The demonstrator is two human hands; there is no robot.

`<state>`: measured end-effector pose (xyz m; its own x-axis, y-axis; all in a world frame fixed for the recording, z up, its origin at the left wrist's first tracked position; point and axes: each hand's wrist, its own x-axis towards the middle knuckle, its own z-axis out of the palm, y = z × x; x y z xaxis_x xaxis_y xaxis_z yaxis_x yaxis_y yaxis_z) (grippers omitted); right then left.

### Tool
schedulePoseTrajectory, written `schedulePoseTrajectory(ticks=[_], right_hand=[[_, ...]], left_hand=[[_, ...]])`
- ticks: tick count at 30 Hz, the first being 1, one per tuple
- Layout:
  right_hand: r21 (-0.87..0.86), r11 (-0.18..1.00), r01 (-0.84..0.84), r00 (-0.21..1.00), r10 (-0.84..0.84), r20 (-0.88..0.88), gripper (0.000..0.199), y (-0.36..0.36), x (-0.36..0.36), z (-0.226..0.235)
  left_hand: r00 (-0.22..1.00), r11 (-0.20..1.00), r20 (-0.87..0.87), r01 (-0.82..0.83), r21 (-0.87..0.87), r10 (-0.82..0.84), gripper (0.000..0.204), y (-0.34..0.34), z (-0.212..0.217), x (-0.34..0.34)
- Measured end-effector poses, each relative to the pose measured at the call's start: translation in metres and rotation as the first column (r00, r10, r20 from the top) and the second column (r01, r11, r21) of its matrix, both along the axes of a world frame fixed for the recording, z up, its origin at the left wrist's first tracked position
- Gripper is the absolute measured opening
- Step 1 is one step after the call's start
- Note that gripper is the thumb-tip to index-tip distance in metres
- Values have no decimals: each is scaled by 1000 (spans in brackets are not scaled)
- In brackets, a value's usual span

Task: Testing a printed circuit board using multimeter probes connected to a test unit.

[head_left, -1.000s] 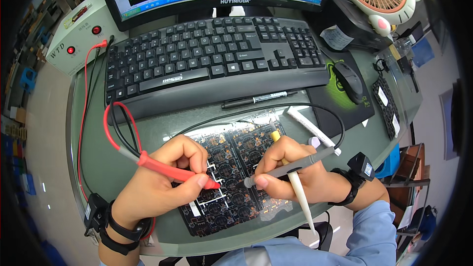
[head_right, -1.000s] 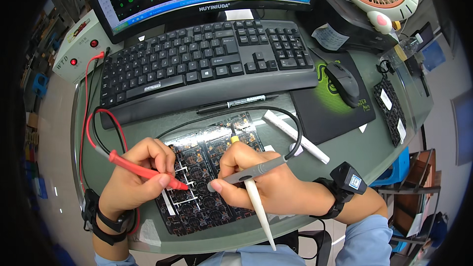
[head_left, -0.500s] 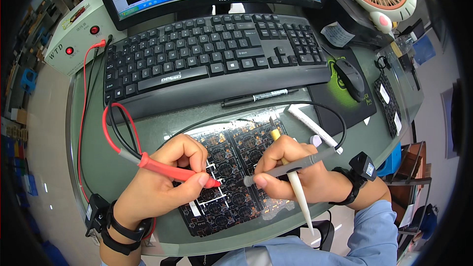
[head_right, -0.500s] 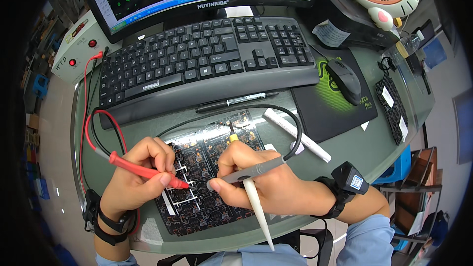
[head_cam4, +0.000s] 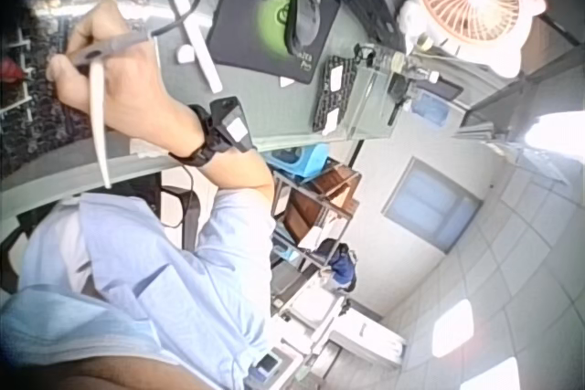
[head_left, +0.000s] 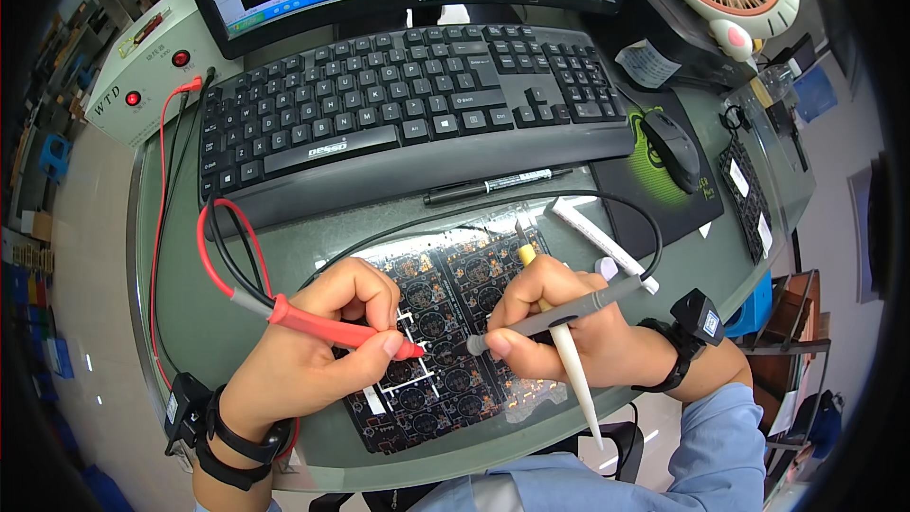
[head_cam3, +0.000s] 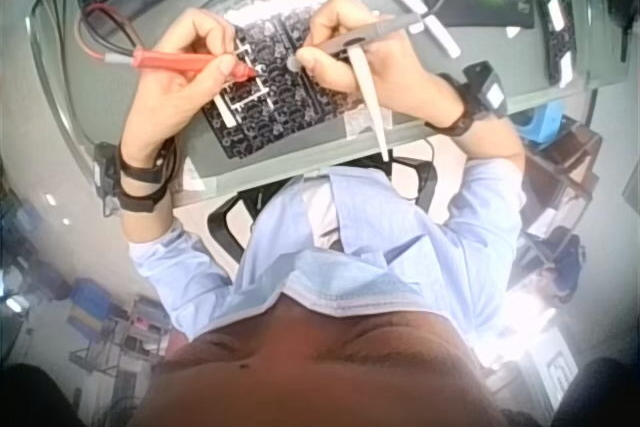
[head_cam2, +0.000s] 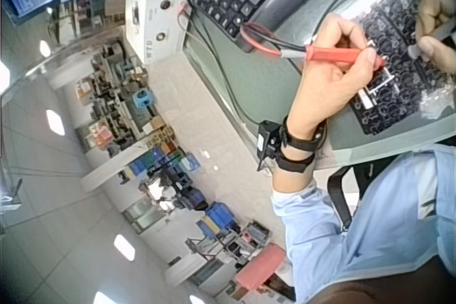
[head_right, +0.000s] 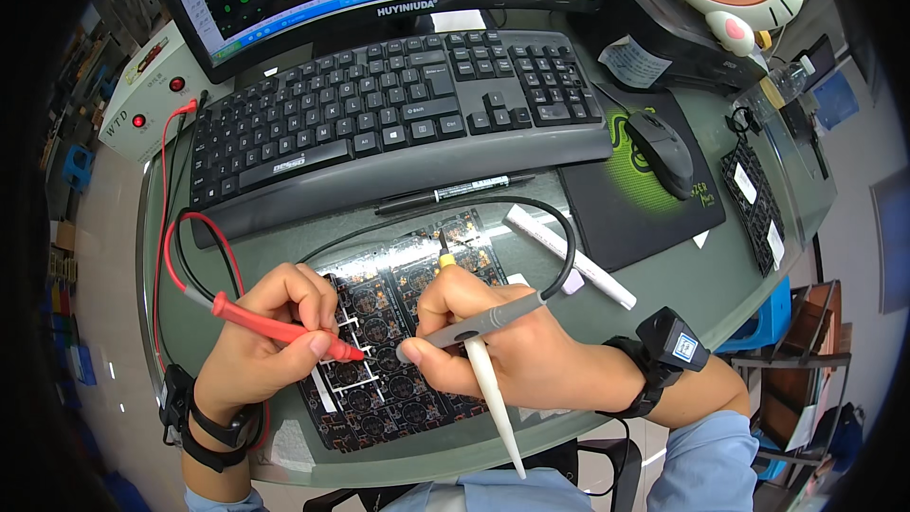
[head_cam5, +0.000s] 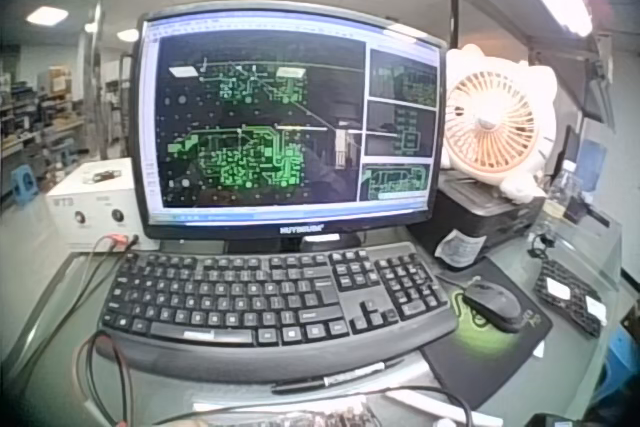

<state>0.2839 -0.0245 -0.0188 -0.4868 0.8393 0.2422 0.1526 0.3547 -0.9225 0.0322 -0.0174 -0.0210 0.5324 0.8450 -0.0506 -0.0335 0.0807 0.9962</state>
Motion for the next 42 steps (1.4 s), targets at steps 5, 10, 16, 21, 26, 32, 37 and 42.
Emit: schedulePoseTrajectory(ticks=[5, 10, 16, 21, 26, 32, 37, 42], right_hand=[[1, 1000, 10, 1000, -10, 5, 24, -1, 1, -2], [7, 1000, 9, 1000, -9, 3, 24, -2, 0, -2], [5, 1000, 14, 1000, -14, -7, 24, -3, 0, -3], [1, 1000, 8, 1000, -8, 3, 24, 3, 1, -3], [-51, 999, 11, 1000, -11, -2, 24, 3, 0, 6], [-55, 998, 15, 1000, -14, 18, 22, -4, 4, -6], [-413, 909, -55, 993, 8, -114, 17, -6, 5, 5], [-465, 876, -130, 989, 83, -119, 17, 3, 8, 9]], left_hand=[[1000, 1000, -1, -2, -1, 2, 17, -1, -1, 0], [1000, 1000, -29, 1, 6, -1, 17, -2, 0, -1], [1000, 1000, -3, -7, 0, 7, 17, -3, -2, 1], [1000, 1000, -7, -1, 10, 1, 16, 2, -2, 0], [998, 1000, -59, -19, 0, 19, 16, 2, 10, 1], [992, 997, -124, -2, 74, 11, 17, -6, -2, 1], [995, 999, -103, 23, 43, -18, 17, -11, 0, -1], [992, 996, -128, 25, 88, -14, 17, -5, 3, -2]])
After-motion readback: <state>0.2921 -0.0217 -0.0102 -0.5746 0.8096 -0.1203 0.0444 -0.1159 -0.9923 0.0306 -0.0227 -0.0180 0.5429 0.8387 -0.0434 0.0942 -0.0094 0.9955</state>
